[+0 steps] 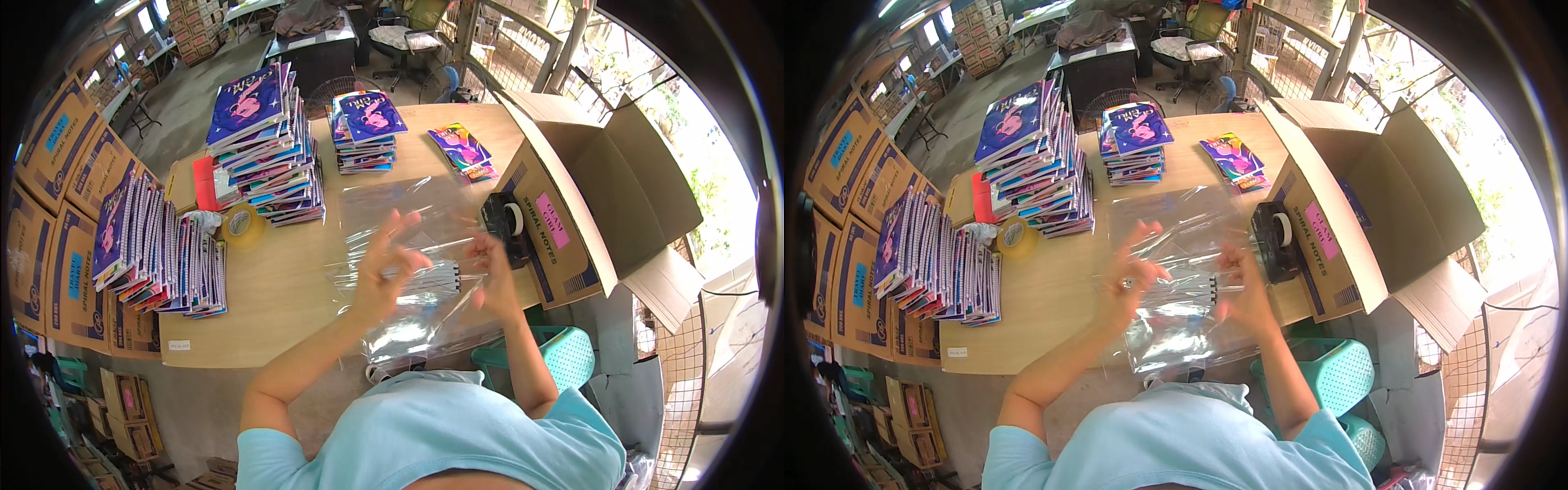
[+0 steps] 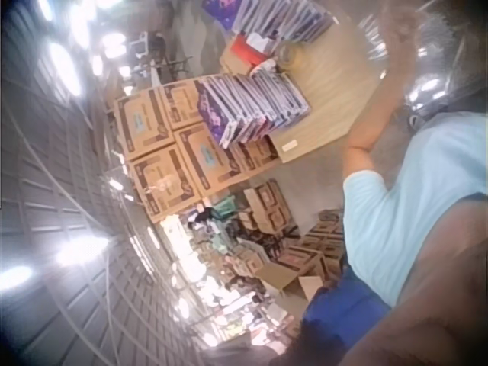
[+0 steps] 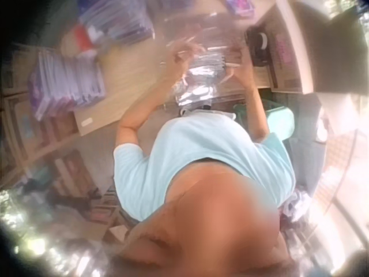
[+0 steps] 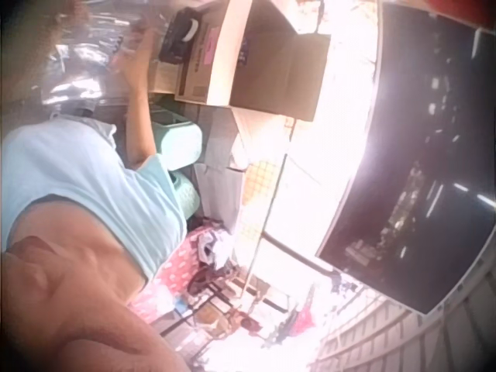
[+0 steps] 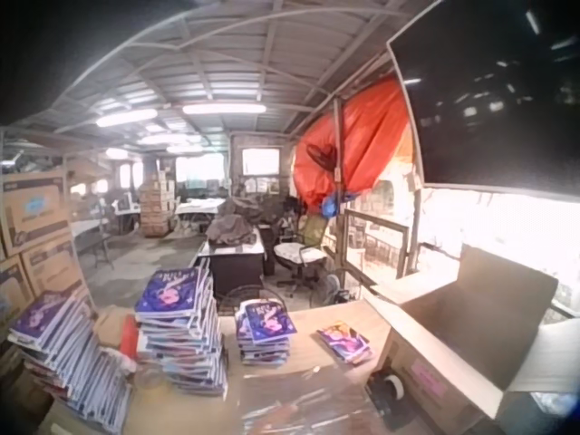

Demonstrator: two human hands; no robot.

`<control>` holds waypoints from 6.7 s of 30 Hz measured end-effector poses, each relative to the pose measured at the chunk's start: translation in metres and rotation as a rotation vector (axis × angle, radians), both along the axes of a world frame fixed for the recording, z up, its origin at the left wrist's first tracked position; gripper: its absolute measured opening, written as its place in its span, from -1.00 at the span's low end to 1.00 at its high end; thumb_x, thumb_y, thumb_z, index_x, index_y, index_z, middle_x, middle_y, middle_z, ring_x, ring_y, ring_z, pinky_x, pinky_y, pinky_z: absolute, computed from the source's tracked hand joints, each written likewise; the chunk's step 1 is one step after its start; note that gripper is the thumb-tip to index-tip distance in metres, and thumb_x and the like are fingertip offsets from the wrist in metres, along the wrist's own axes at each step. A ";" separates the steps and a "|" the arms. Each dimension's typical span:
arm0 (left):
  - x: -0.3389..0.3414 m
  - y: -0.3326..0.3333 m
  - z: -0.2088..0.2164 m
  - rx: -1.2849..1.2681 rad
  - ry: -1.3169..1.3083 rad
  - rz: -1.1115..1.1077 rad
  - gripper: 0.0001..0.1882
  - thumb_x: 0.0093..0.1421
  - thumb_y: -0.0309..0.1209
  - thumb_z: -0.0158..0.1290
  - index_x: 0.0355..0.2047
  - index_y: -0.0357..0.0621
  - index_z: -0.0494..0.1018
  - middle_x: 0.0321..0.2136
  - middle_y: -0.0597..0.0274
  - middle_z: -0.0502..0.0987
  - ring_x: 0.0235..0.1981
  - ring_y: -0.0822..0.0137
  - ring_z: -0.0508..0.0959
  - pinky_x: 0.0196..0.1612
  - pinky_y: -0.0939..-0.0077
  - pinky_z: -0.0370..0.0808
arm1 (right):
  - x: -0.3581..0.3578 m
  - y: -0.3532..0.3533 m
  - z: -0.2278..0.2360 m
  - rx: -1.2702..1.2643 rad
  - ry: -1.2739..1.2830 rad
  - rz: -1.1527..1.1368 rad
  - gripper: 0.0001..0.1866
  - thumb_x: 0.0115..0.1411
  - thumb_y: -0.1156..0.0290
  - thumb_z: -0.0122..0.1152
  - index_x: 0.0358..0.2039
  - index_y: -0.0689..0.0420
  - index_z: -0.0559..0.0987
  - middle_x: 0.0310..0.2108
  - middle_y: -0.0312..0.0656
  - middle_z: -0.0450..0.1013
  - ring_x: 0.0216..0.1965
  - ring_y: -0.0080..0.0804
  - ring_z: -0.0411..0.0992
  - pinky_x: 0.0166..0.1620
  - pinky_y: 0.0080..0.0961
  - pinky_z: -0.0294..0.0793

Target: The person wraps spiral notebooks in clear plastic bags using a roll of plastic wrap. They place the notebooks on the wrap, fold the plastic around them, and then place the wrapped items into a cardboard box.

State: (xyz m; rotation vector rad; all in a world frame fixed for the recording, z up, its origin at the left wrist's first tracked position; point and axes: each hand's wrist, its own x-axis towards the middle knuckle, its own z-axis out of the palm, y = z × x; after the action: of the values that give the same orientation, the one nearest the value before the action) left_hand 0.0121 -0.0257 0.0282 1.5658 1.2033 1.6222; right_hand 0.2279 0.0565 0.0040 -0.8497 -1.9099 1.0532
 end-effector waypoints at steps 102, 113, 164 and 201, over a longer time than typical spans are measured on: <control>-0.017 0.033 -0.032 -0.345 1.029 -0.128 -0.29 -0.11 -0.10 0.24 0.01 -0.22 0.35 -0.08 0.03 0.41 -0.30 -0.02 0.56 -0.25 0.13 0.52 | -0.045 -0.055 -0.086 -0.520 0.258 -0.214 -0.81 0.14 0.42 0.32 -0.55 0.22 0.56 -0.68 -0.32 0.43 -0.64 -0.57 0.37 -0.57 -0.61 0.32; 0.033 -0.024 -0.043 -0.260 0.927 0.056 -0.27 -0.16 -0.16 0.32 -0.01 -0.24 0.32 -0.17 0.01 0.37 -0.22 0.02 0.50 -0.23 0.17 0.49 | 0.034 -0.036 -0.114 -1.189 0.373 -0.078 -0.58 0.15 0.09 0.23 -0.12 0.12 0.45 -0.13 0.03 0.49 -0.27 0.04 0.50 -0.21 0.09 0.51; -0.002 0.047 -0.240 -1.107 1.055 0.211 0.28 -0.49 -0.15 0.53 0.20 -0.10 -0.03 0.26 -0.38 -0.07 0.33 -0.30 -0.09 0.19 -0.31 0.14 | 0.344 0.194 0.232 0.018 -0.078 -0.148 -0.21 -0.21 0.27 0.52 0.09 0.20 0.46 -0.23 -0.07 0.53 -0.22 -0.34 0.50 -0.08 -0.41 0.46; 0.042 0.039 -0.184 -0.983 0.883 0.317 0.27 -0.28 0.10 0.37 0.36 0.04 -0.09 0.36 -0.17 -0.26 0.37 -0.25 -0.27 0.23 -0.48 -0.19 | 0.319 0.338 -0.054 -0.082 -1.435 0.389 -0.28 0.01 -0.09 0.34 0.00 0.25 0.50 -0.09 0.04 0.51 -0.10 -0.07 0.46 -0.01 -0.20 0.40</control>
State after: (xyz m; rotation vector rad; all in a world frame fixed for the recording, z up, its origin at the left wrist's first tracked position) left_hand 0.0545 0.0129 -0.1559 1.4039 2.2997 0.1949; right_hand 0.5467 0.3946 -0.0501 -1.5498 -3.3164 0.7146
